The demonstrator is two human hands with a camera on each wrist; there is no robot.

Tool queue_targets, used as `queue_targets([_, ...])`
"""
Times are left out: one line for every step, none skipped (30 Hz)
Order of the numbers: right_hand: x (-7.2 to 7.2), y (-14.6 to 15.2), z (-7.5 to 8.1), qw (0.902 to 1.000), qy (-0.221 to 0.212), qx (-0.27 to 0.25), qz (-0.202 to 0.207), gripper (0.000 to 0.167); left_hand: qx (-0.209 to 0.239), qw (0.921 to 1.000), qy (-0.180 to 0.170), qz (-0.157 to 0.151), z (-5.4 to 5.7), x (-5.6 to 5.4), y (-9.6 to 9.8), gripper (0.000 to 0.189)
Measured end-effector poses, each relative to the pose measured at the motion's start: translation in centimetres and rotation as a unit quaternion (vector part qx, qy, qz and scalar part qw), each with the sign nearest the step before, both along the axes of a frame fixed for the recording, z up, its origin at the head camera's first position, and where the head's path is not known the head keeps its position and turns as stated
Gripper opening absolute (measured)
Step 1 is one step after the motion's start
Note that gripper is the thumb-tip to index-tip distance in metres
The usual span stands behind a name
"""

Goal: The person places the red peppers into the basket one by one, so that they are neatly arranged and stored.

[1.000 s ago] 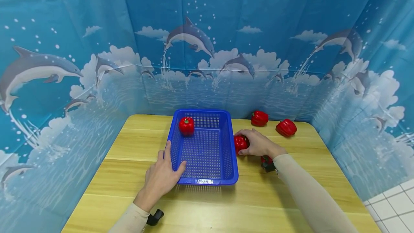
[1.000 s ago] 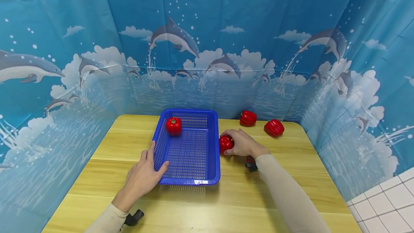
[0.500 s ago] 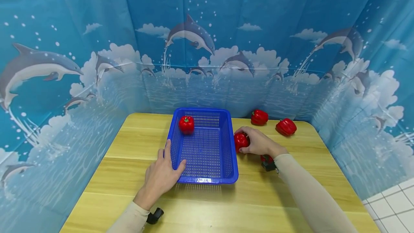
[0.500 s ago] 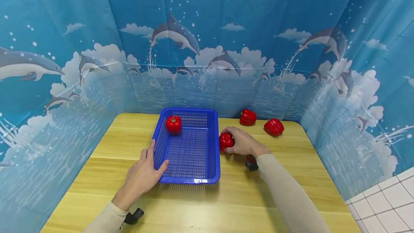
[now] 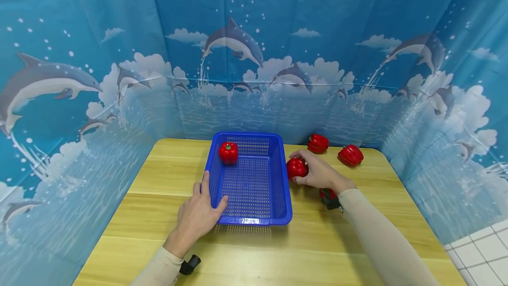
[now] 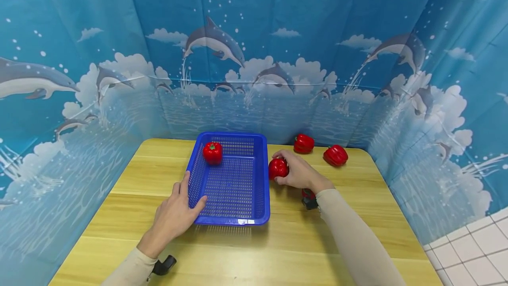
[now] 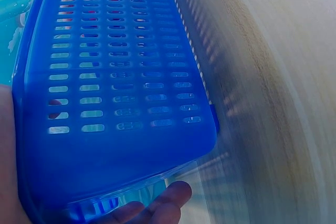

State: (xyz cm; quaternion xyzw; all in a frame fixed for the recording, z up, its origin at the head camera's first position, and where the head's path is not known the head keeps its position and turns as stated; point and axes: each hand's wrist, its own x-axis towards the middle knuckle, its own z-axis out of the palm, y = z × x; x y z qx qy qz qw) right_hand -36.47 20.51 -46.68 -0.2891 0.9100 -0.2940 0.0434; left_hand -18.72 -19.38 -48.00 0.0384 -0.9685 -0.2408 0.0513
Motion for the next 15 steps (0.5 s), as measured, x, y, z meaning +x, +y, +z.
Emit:
queue_targets([0.04, 0.03, 0.05, 1.0000, 0.002, 0.000, -0.002, 0.076, 0.000, 1.0000, -0.001, 0.000, -0.01, -0.02, 0.00, 0.111])
queue_targets([0.07, 0.05, 0.08, 1.0000, 0.004, 0.001, -0.002, 0.077, -0.001, 1.0000, -0.003, -0.001, -0.03, -0.03, -0.01, 0.111])
queue_targets([0.13, 0.09, 0.14, 1.0000, 0.005, 0.002, -0.004, 0.078, -0.001, 1.0000, -0.003, -0.001, -0.05, -0.04, -0.01, 0.111])
queue_targets([0.21, 0.11, 0.26, 1.0000, 0.006, 0.003, -0.006, 0.078, 0.000, 1.0000, -0.004, -0.001, -0.07, -0.04, -0.02, 0.111])
queue_targets([0.27, 0.13, 0.35, 0.9999, 0.008, 0.004, -0.008, 0.078, 0.001, 1.0000, -0.004, -0.002, -0.10, -0.06, -0.04, 0.111])
queue_targets([0.34, 0.15, 0.47, 0.9999, 0.010, 0.005, -0.011, 0.077, 0.002, 1.0000, -0.003, -0.002, -0.12, -0.07, -0.05, 0.111])
queue_targets([0.39, 0.17, 0.56, 0.9998, 0.013, 0.005, -0.014, 0.076, 0.002, 1.0000, -0.002, -0.002, -0.13, -0.09, -0.06, 0.111])
queue_targets([0.44, 0.19, 0.66, 0.9997, 0.015, 0.004, -0.017, 0.075, 0.003, 1.0000, -0.001, -0.002, -0.14, -0.11, -0.08, 0.111])
queue_targets([0.49, 0.20, 0.77, 0.9996, 0.018, 0.002, -0.020, 0.074, 0.003, 1.0000, 0.001, -0.002, -0.14, -0.13, -0.09, 0.111])
queue_targets([0.53, 0.21, 0.84, 0.9995, 0.020, 0.001, -0.023, 0.073, 0.003, 1.0000, 0.003, -0.002, -0.12, -0.14, -0.11, 0.111])
queue_targets([0.55, 0.21, 0.88, 0.9994, 0.022, 0.001, -0.025, 0.072, 0.003, 1.0000, 0.004, -0.002, -0.10, -0.15, -0.13, 0.111])
queue_targets([0.58, 0.23, 0.92, 0.9994, 0.024, 0.000, -0.027, 0.072, 0.003, 1.0000, 0.006, -0.002, -0.10, -0.16, -0.15, 0.111])
queue_targets([0.60, 0.25, 0.93, 0.9993, 0.024, 0.000, -0.029, 0.071, 0.003, 1.0000, 0.006, -0.001, -0.10, -0.18, -0.17, 0.111])
queue_targets([0.63, 0.27, 0.93, 0.9992, 0.025, 0.000, -0.031, 0.070, 0.002, 1.0000, 0.006, -0.002, -0.11, -0.19, -0.19, 0.111])
queue_targets([0.66, 0.30, 0.93, 0.9991, 0.026, 0.000, -0.033, 0.070, 0.001, 1.0000, 0.006, -0.002, -0.14, -0.20, -0.21, 0.110])
